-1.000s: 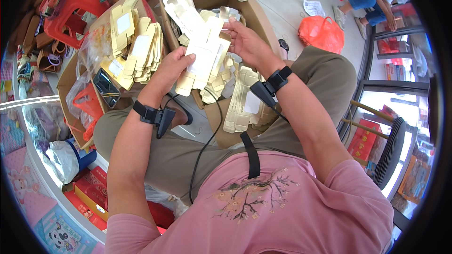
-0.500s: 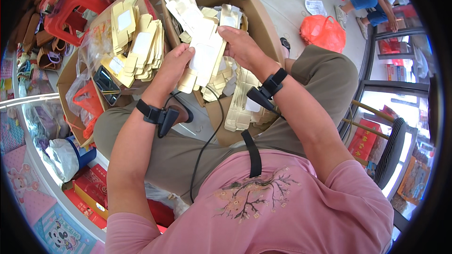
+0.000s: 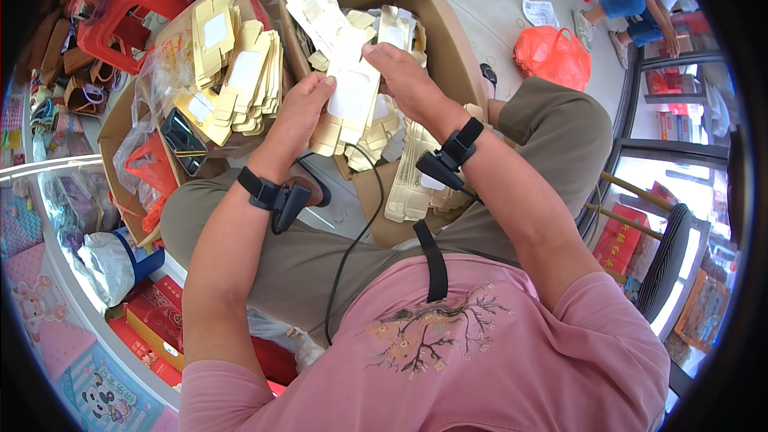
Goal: The person sorts through a large cardboard box of unfolded small white and gold gift boxes, picking them up by hand and stacking them into a neat pile.
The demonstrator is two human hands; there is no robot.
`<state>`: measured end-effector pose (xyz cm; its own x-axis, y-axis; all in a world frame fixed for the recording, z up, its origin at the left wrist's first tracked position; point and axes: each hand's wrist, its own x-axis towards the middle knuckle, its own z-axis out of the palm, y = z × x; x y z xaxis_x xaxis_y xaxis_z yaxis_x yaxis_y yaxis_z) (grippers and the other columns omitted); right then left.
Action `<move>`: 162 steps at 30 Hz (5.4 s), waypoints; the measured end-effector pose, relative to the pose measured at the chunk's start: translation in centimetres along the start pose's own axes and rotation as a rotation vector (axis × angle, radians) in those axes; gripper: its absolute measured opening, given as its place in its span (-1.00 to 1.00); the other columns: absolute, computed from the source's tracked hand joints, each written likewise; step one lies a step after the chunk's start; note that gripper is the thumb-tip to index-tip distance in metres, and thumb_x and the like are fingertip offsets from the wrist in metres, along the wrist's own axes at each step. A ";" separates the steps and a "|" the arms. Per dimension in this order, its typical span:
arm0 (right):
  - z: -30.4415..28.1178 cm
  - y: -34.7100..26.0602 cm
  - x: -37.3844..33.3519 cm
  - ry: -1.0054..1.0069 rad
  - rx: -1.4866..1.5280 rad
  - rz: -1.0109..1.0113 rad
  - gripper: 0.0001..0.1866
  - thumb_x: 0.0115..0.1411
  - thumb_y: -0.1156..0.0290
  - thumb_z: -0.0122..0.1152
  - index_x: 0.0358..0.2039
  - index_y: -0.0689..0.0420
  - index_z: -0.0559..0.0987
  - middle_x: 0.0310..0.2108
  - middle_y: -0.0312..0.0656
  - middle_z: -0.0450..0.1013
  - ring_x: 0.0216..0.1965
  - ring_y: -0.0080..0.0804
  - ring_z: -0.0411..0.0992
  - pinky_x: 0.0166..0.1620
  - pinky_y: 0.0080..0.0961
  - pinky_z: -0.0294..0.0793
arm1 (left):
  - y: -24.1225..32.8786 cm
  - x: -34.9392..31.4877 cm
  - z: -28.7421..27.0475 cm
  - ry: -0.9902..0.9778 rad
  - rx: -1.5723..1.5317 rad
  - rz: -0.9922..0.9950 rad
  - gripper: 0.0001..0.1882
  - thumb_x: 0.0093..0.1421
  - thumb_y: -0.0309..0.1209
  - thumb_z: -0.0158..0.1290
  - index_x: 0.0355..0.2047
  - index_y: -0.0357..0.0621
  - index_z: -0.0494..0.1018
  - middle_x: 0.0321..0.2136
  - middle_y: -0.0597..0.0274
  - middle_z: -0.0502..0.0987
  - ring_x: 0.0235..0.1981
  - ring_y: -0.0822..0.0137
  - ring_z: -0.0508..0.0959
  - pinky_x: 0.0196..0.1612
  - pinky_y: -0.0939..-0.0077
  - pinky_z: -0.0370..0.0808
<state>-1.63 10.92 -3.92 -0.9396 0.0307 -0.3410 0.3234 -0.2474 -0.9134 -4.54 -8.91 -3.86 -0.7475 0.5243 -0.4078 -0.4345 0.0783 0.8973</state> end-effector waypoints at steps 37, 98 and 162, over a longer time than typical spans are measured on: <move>-5.5 7.5 4.8 0.026 -1.107 0.399 -0.46 0.00 0.02 0.43 -0.25 0.27 0.63 -0.30 0.01 0.60 -0.19 -0.11 0.58 -0.10 -0.24 0.51 | 0.0 1.8 -2.2 0.255 -0.220 0.128 -0.69 0.41 -0.20 -0.05 -0.21 -0.25 0.45 -0.29 0.33 0.49 -0.27 0.51 0.41 -0.12 0.56 0.38; -7.5 2.4 5.4 0.089 -0.566 0.128 -0.60 0.22 0.12 0.20 -0.23 0.27 0.53 -0.47 -0.14 0.55 -0.52 -0.40 0.53 -0.45 -0.44 0.58 | 0.8 2.1 -2.8 0.256 -0.380 0.205 -0.70 0.40 -0.27 -0.02 -0.07 -0.28 0.42 -0.21 0.25 0.54 -0.19 0.46 0.51 -0.09 0.53 0.47; -1.7 -3.0 -0.8 -0.153 -0.164 0.053 -0.79 0.33 0.27 0.12 -0.41 0.09 0.47 -0.49 -0.37 0.43 -0.50 -0.61 0.50 -0.42 -0.62 0.51 | -0.2 1.5 -1.9 0.231 -0.276 0.207 -0.74 0.42 -0.20 -0.06 -0.09 -0.13 0.41 -0.28 0.41 0.49 -0.26 0.58 0.43 -0.12 0.61 0.41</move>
<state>-1.69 13.32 -1.30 -0.9228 -0.1282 -0.3632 0.3750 -0.0834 -0.9233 -6.58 -9.75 -4.99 -0.9125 0.2989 -0.2793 -0.3584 -0.2552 0.8980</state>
